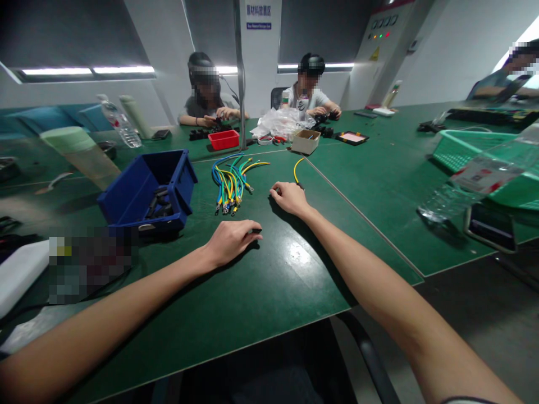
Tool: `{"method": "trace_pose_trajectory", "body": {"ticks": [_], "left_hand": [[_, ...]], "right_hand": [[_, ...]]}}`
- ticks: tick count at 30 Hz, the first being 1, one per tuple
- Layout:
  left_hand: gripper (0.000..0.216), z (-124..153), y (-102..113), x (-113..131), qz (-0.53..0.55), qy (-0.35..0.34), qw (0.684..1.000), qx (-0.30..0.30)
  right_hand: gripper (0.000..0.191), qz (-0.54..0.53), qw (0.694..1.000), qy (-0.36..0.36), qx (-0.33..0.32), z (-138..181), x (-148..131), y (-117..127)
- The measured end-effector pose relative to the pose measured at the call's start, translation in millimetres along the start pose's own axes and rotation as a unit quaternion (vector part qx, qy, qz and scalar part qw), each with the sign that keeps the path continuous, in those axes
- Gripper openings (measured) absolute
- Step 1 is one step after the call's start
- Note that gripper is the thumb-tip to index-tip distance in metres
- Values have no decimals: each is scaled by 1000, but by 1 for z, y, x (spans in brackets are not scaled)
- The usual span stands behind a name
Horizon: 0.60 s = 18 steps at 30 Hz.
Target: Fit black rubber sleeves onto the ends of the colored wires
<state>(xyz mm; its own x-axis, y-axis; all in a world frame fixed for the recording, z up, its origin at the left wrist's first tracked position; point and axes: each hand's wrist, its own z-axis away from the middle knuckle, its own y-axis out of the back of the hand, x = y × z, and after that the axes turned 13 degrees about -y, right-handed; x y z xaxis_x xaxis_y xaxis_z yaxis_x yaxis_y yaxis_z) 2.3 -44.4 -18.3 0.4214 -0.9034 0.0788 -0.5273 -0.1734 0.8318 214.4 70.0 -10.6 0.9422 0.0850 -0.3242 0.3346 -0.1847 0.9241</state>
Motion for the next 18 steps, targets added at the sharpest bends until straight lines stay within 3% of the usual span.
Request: {"method": "trace_pose_trajectory", "body": {"ticks": [10, 18], "left_hand": [[17, -1, -4, -1, 33, 5, 999, -20], [19, -6, -1, 2, 14, 18, 997, -69]], "right_hand": [[30, 43, 999, 3, -6, 2, -5, 1], [36, 69, 997, 30, -4, 11, -27, -7]]}}
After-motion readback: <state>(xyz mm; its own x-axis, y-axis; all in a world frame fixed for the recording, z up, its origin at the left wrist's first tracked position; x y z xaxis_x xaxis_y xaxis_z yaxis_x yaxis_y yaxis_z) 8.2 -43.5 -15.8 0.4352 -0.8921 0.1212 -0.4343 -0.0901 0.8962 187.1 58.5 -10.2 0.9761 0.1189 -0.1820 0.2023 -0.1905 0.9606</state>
